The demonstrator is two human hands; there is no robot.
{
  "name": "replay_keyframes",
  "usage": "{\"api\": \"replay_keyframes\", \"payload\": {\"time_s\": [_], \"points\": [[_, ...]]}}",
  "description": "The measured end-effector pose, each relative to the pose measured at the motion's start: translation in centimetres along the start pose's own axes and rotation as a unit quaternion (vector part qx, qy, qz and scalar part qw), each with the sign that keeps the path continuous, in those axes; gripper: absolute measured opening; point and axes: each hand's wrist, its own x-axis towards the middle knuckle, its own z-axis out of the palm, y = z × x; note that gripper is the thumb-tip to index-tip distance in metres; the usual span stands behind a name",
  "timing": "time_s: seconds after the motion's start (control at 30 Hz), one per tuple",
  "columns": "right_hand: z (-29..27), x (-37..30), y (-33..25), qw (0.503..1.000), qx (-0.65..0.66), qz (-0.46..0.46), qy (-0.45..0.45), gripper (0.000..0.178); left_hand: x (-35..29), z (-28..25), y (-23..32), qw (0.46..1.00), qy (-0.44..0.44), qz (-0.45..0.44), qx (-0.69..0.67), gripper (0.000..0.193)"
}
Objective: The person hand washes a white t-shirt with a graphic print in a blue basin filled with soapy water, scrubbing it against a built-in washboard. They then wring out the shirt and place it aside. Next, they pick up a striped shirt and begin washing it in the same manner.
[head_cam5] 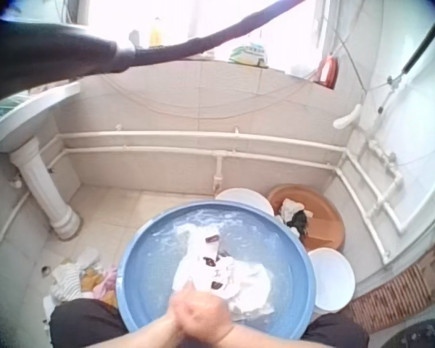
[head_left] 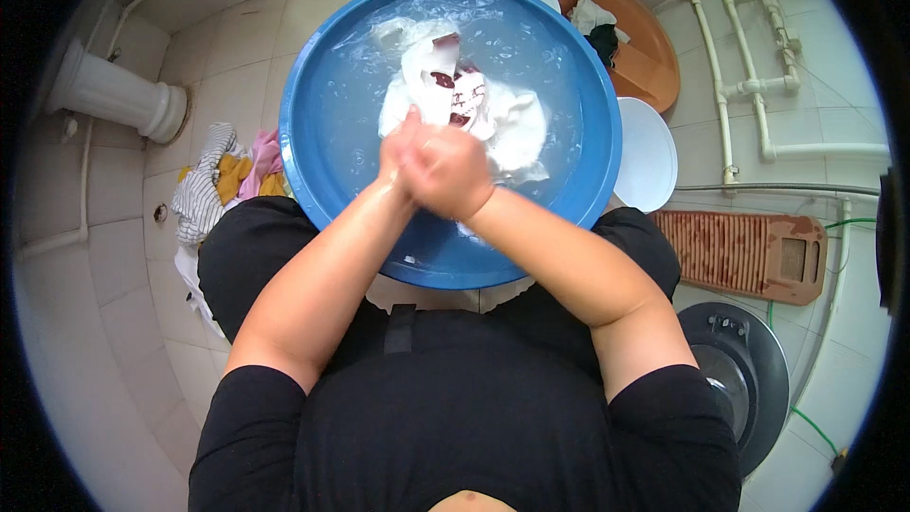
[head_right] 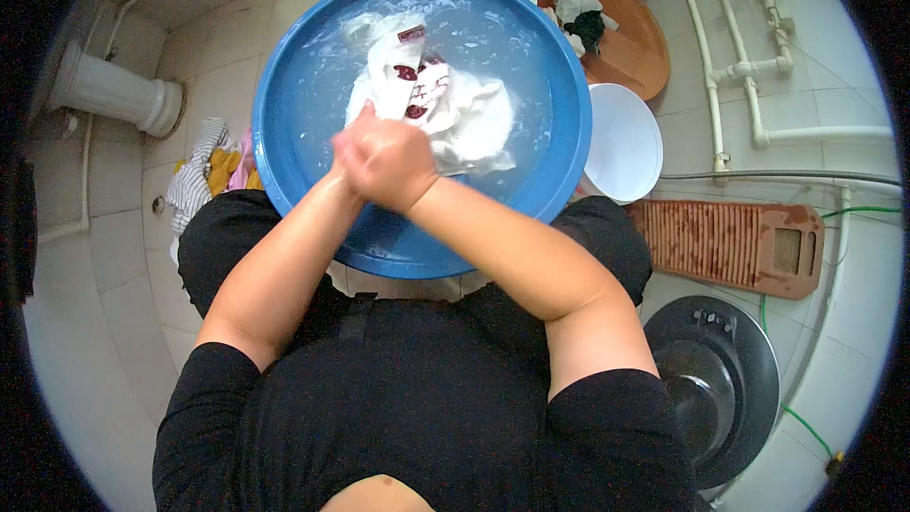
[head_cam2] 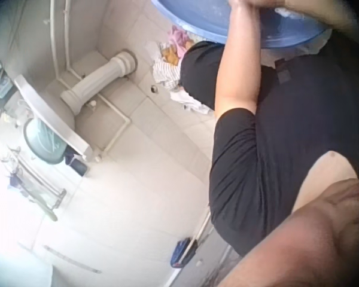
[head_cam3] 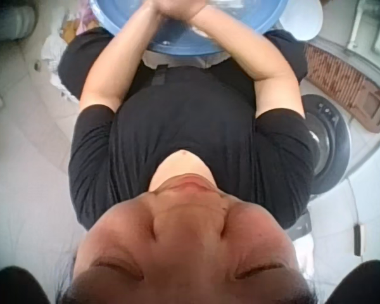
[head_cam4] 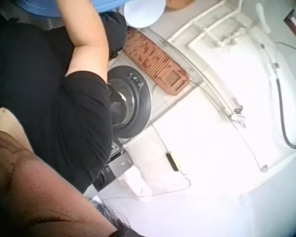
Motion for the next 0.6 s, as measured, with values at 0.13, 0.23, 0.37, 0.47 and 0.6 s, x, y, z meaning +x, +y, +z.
{"api": "replay_keyframes", "payload": {"time_s": [0.13,0.23,0.37,0.47,0.6], "points": [[0.7,-1.5,3.3,0.989,0.046,0.137,0.006,0.022,0.3,0.0,-0.8,1.0,0.001,-0.003,0.002,0.039],[0.1,-1.4,5.6,0.947,0.067,0.312,0.016,0.026,-2.5,5.8,1.8,0.988,0.121,-0.067,0.062,0.038],[-0.3,-0.5,-1.4,0.998,0.021,0.057,0.005,0.02,-0.9,0.3,0.7,0.998,-0.029,-0.03,-0.042,0.036],[-0.1,-1.7,0.2,0.993,0.024,0.114,-0.011,0.021,-0.9,2.0,0.9,0.996,0.021,-0.071,-0.053,0.036],[-1.0,-1.2,8.4,0.909,-0.006,0.415,0.029,0.038,-2.1,5.1,2.3,0.993,0.063,-0.099,-0.024,0.042]]}}
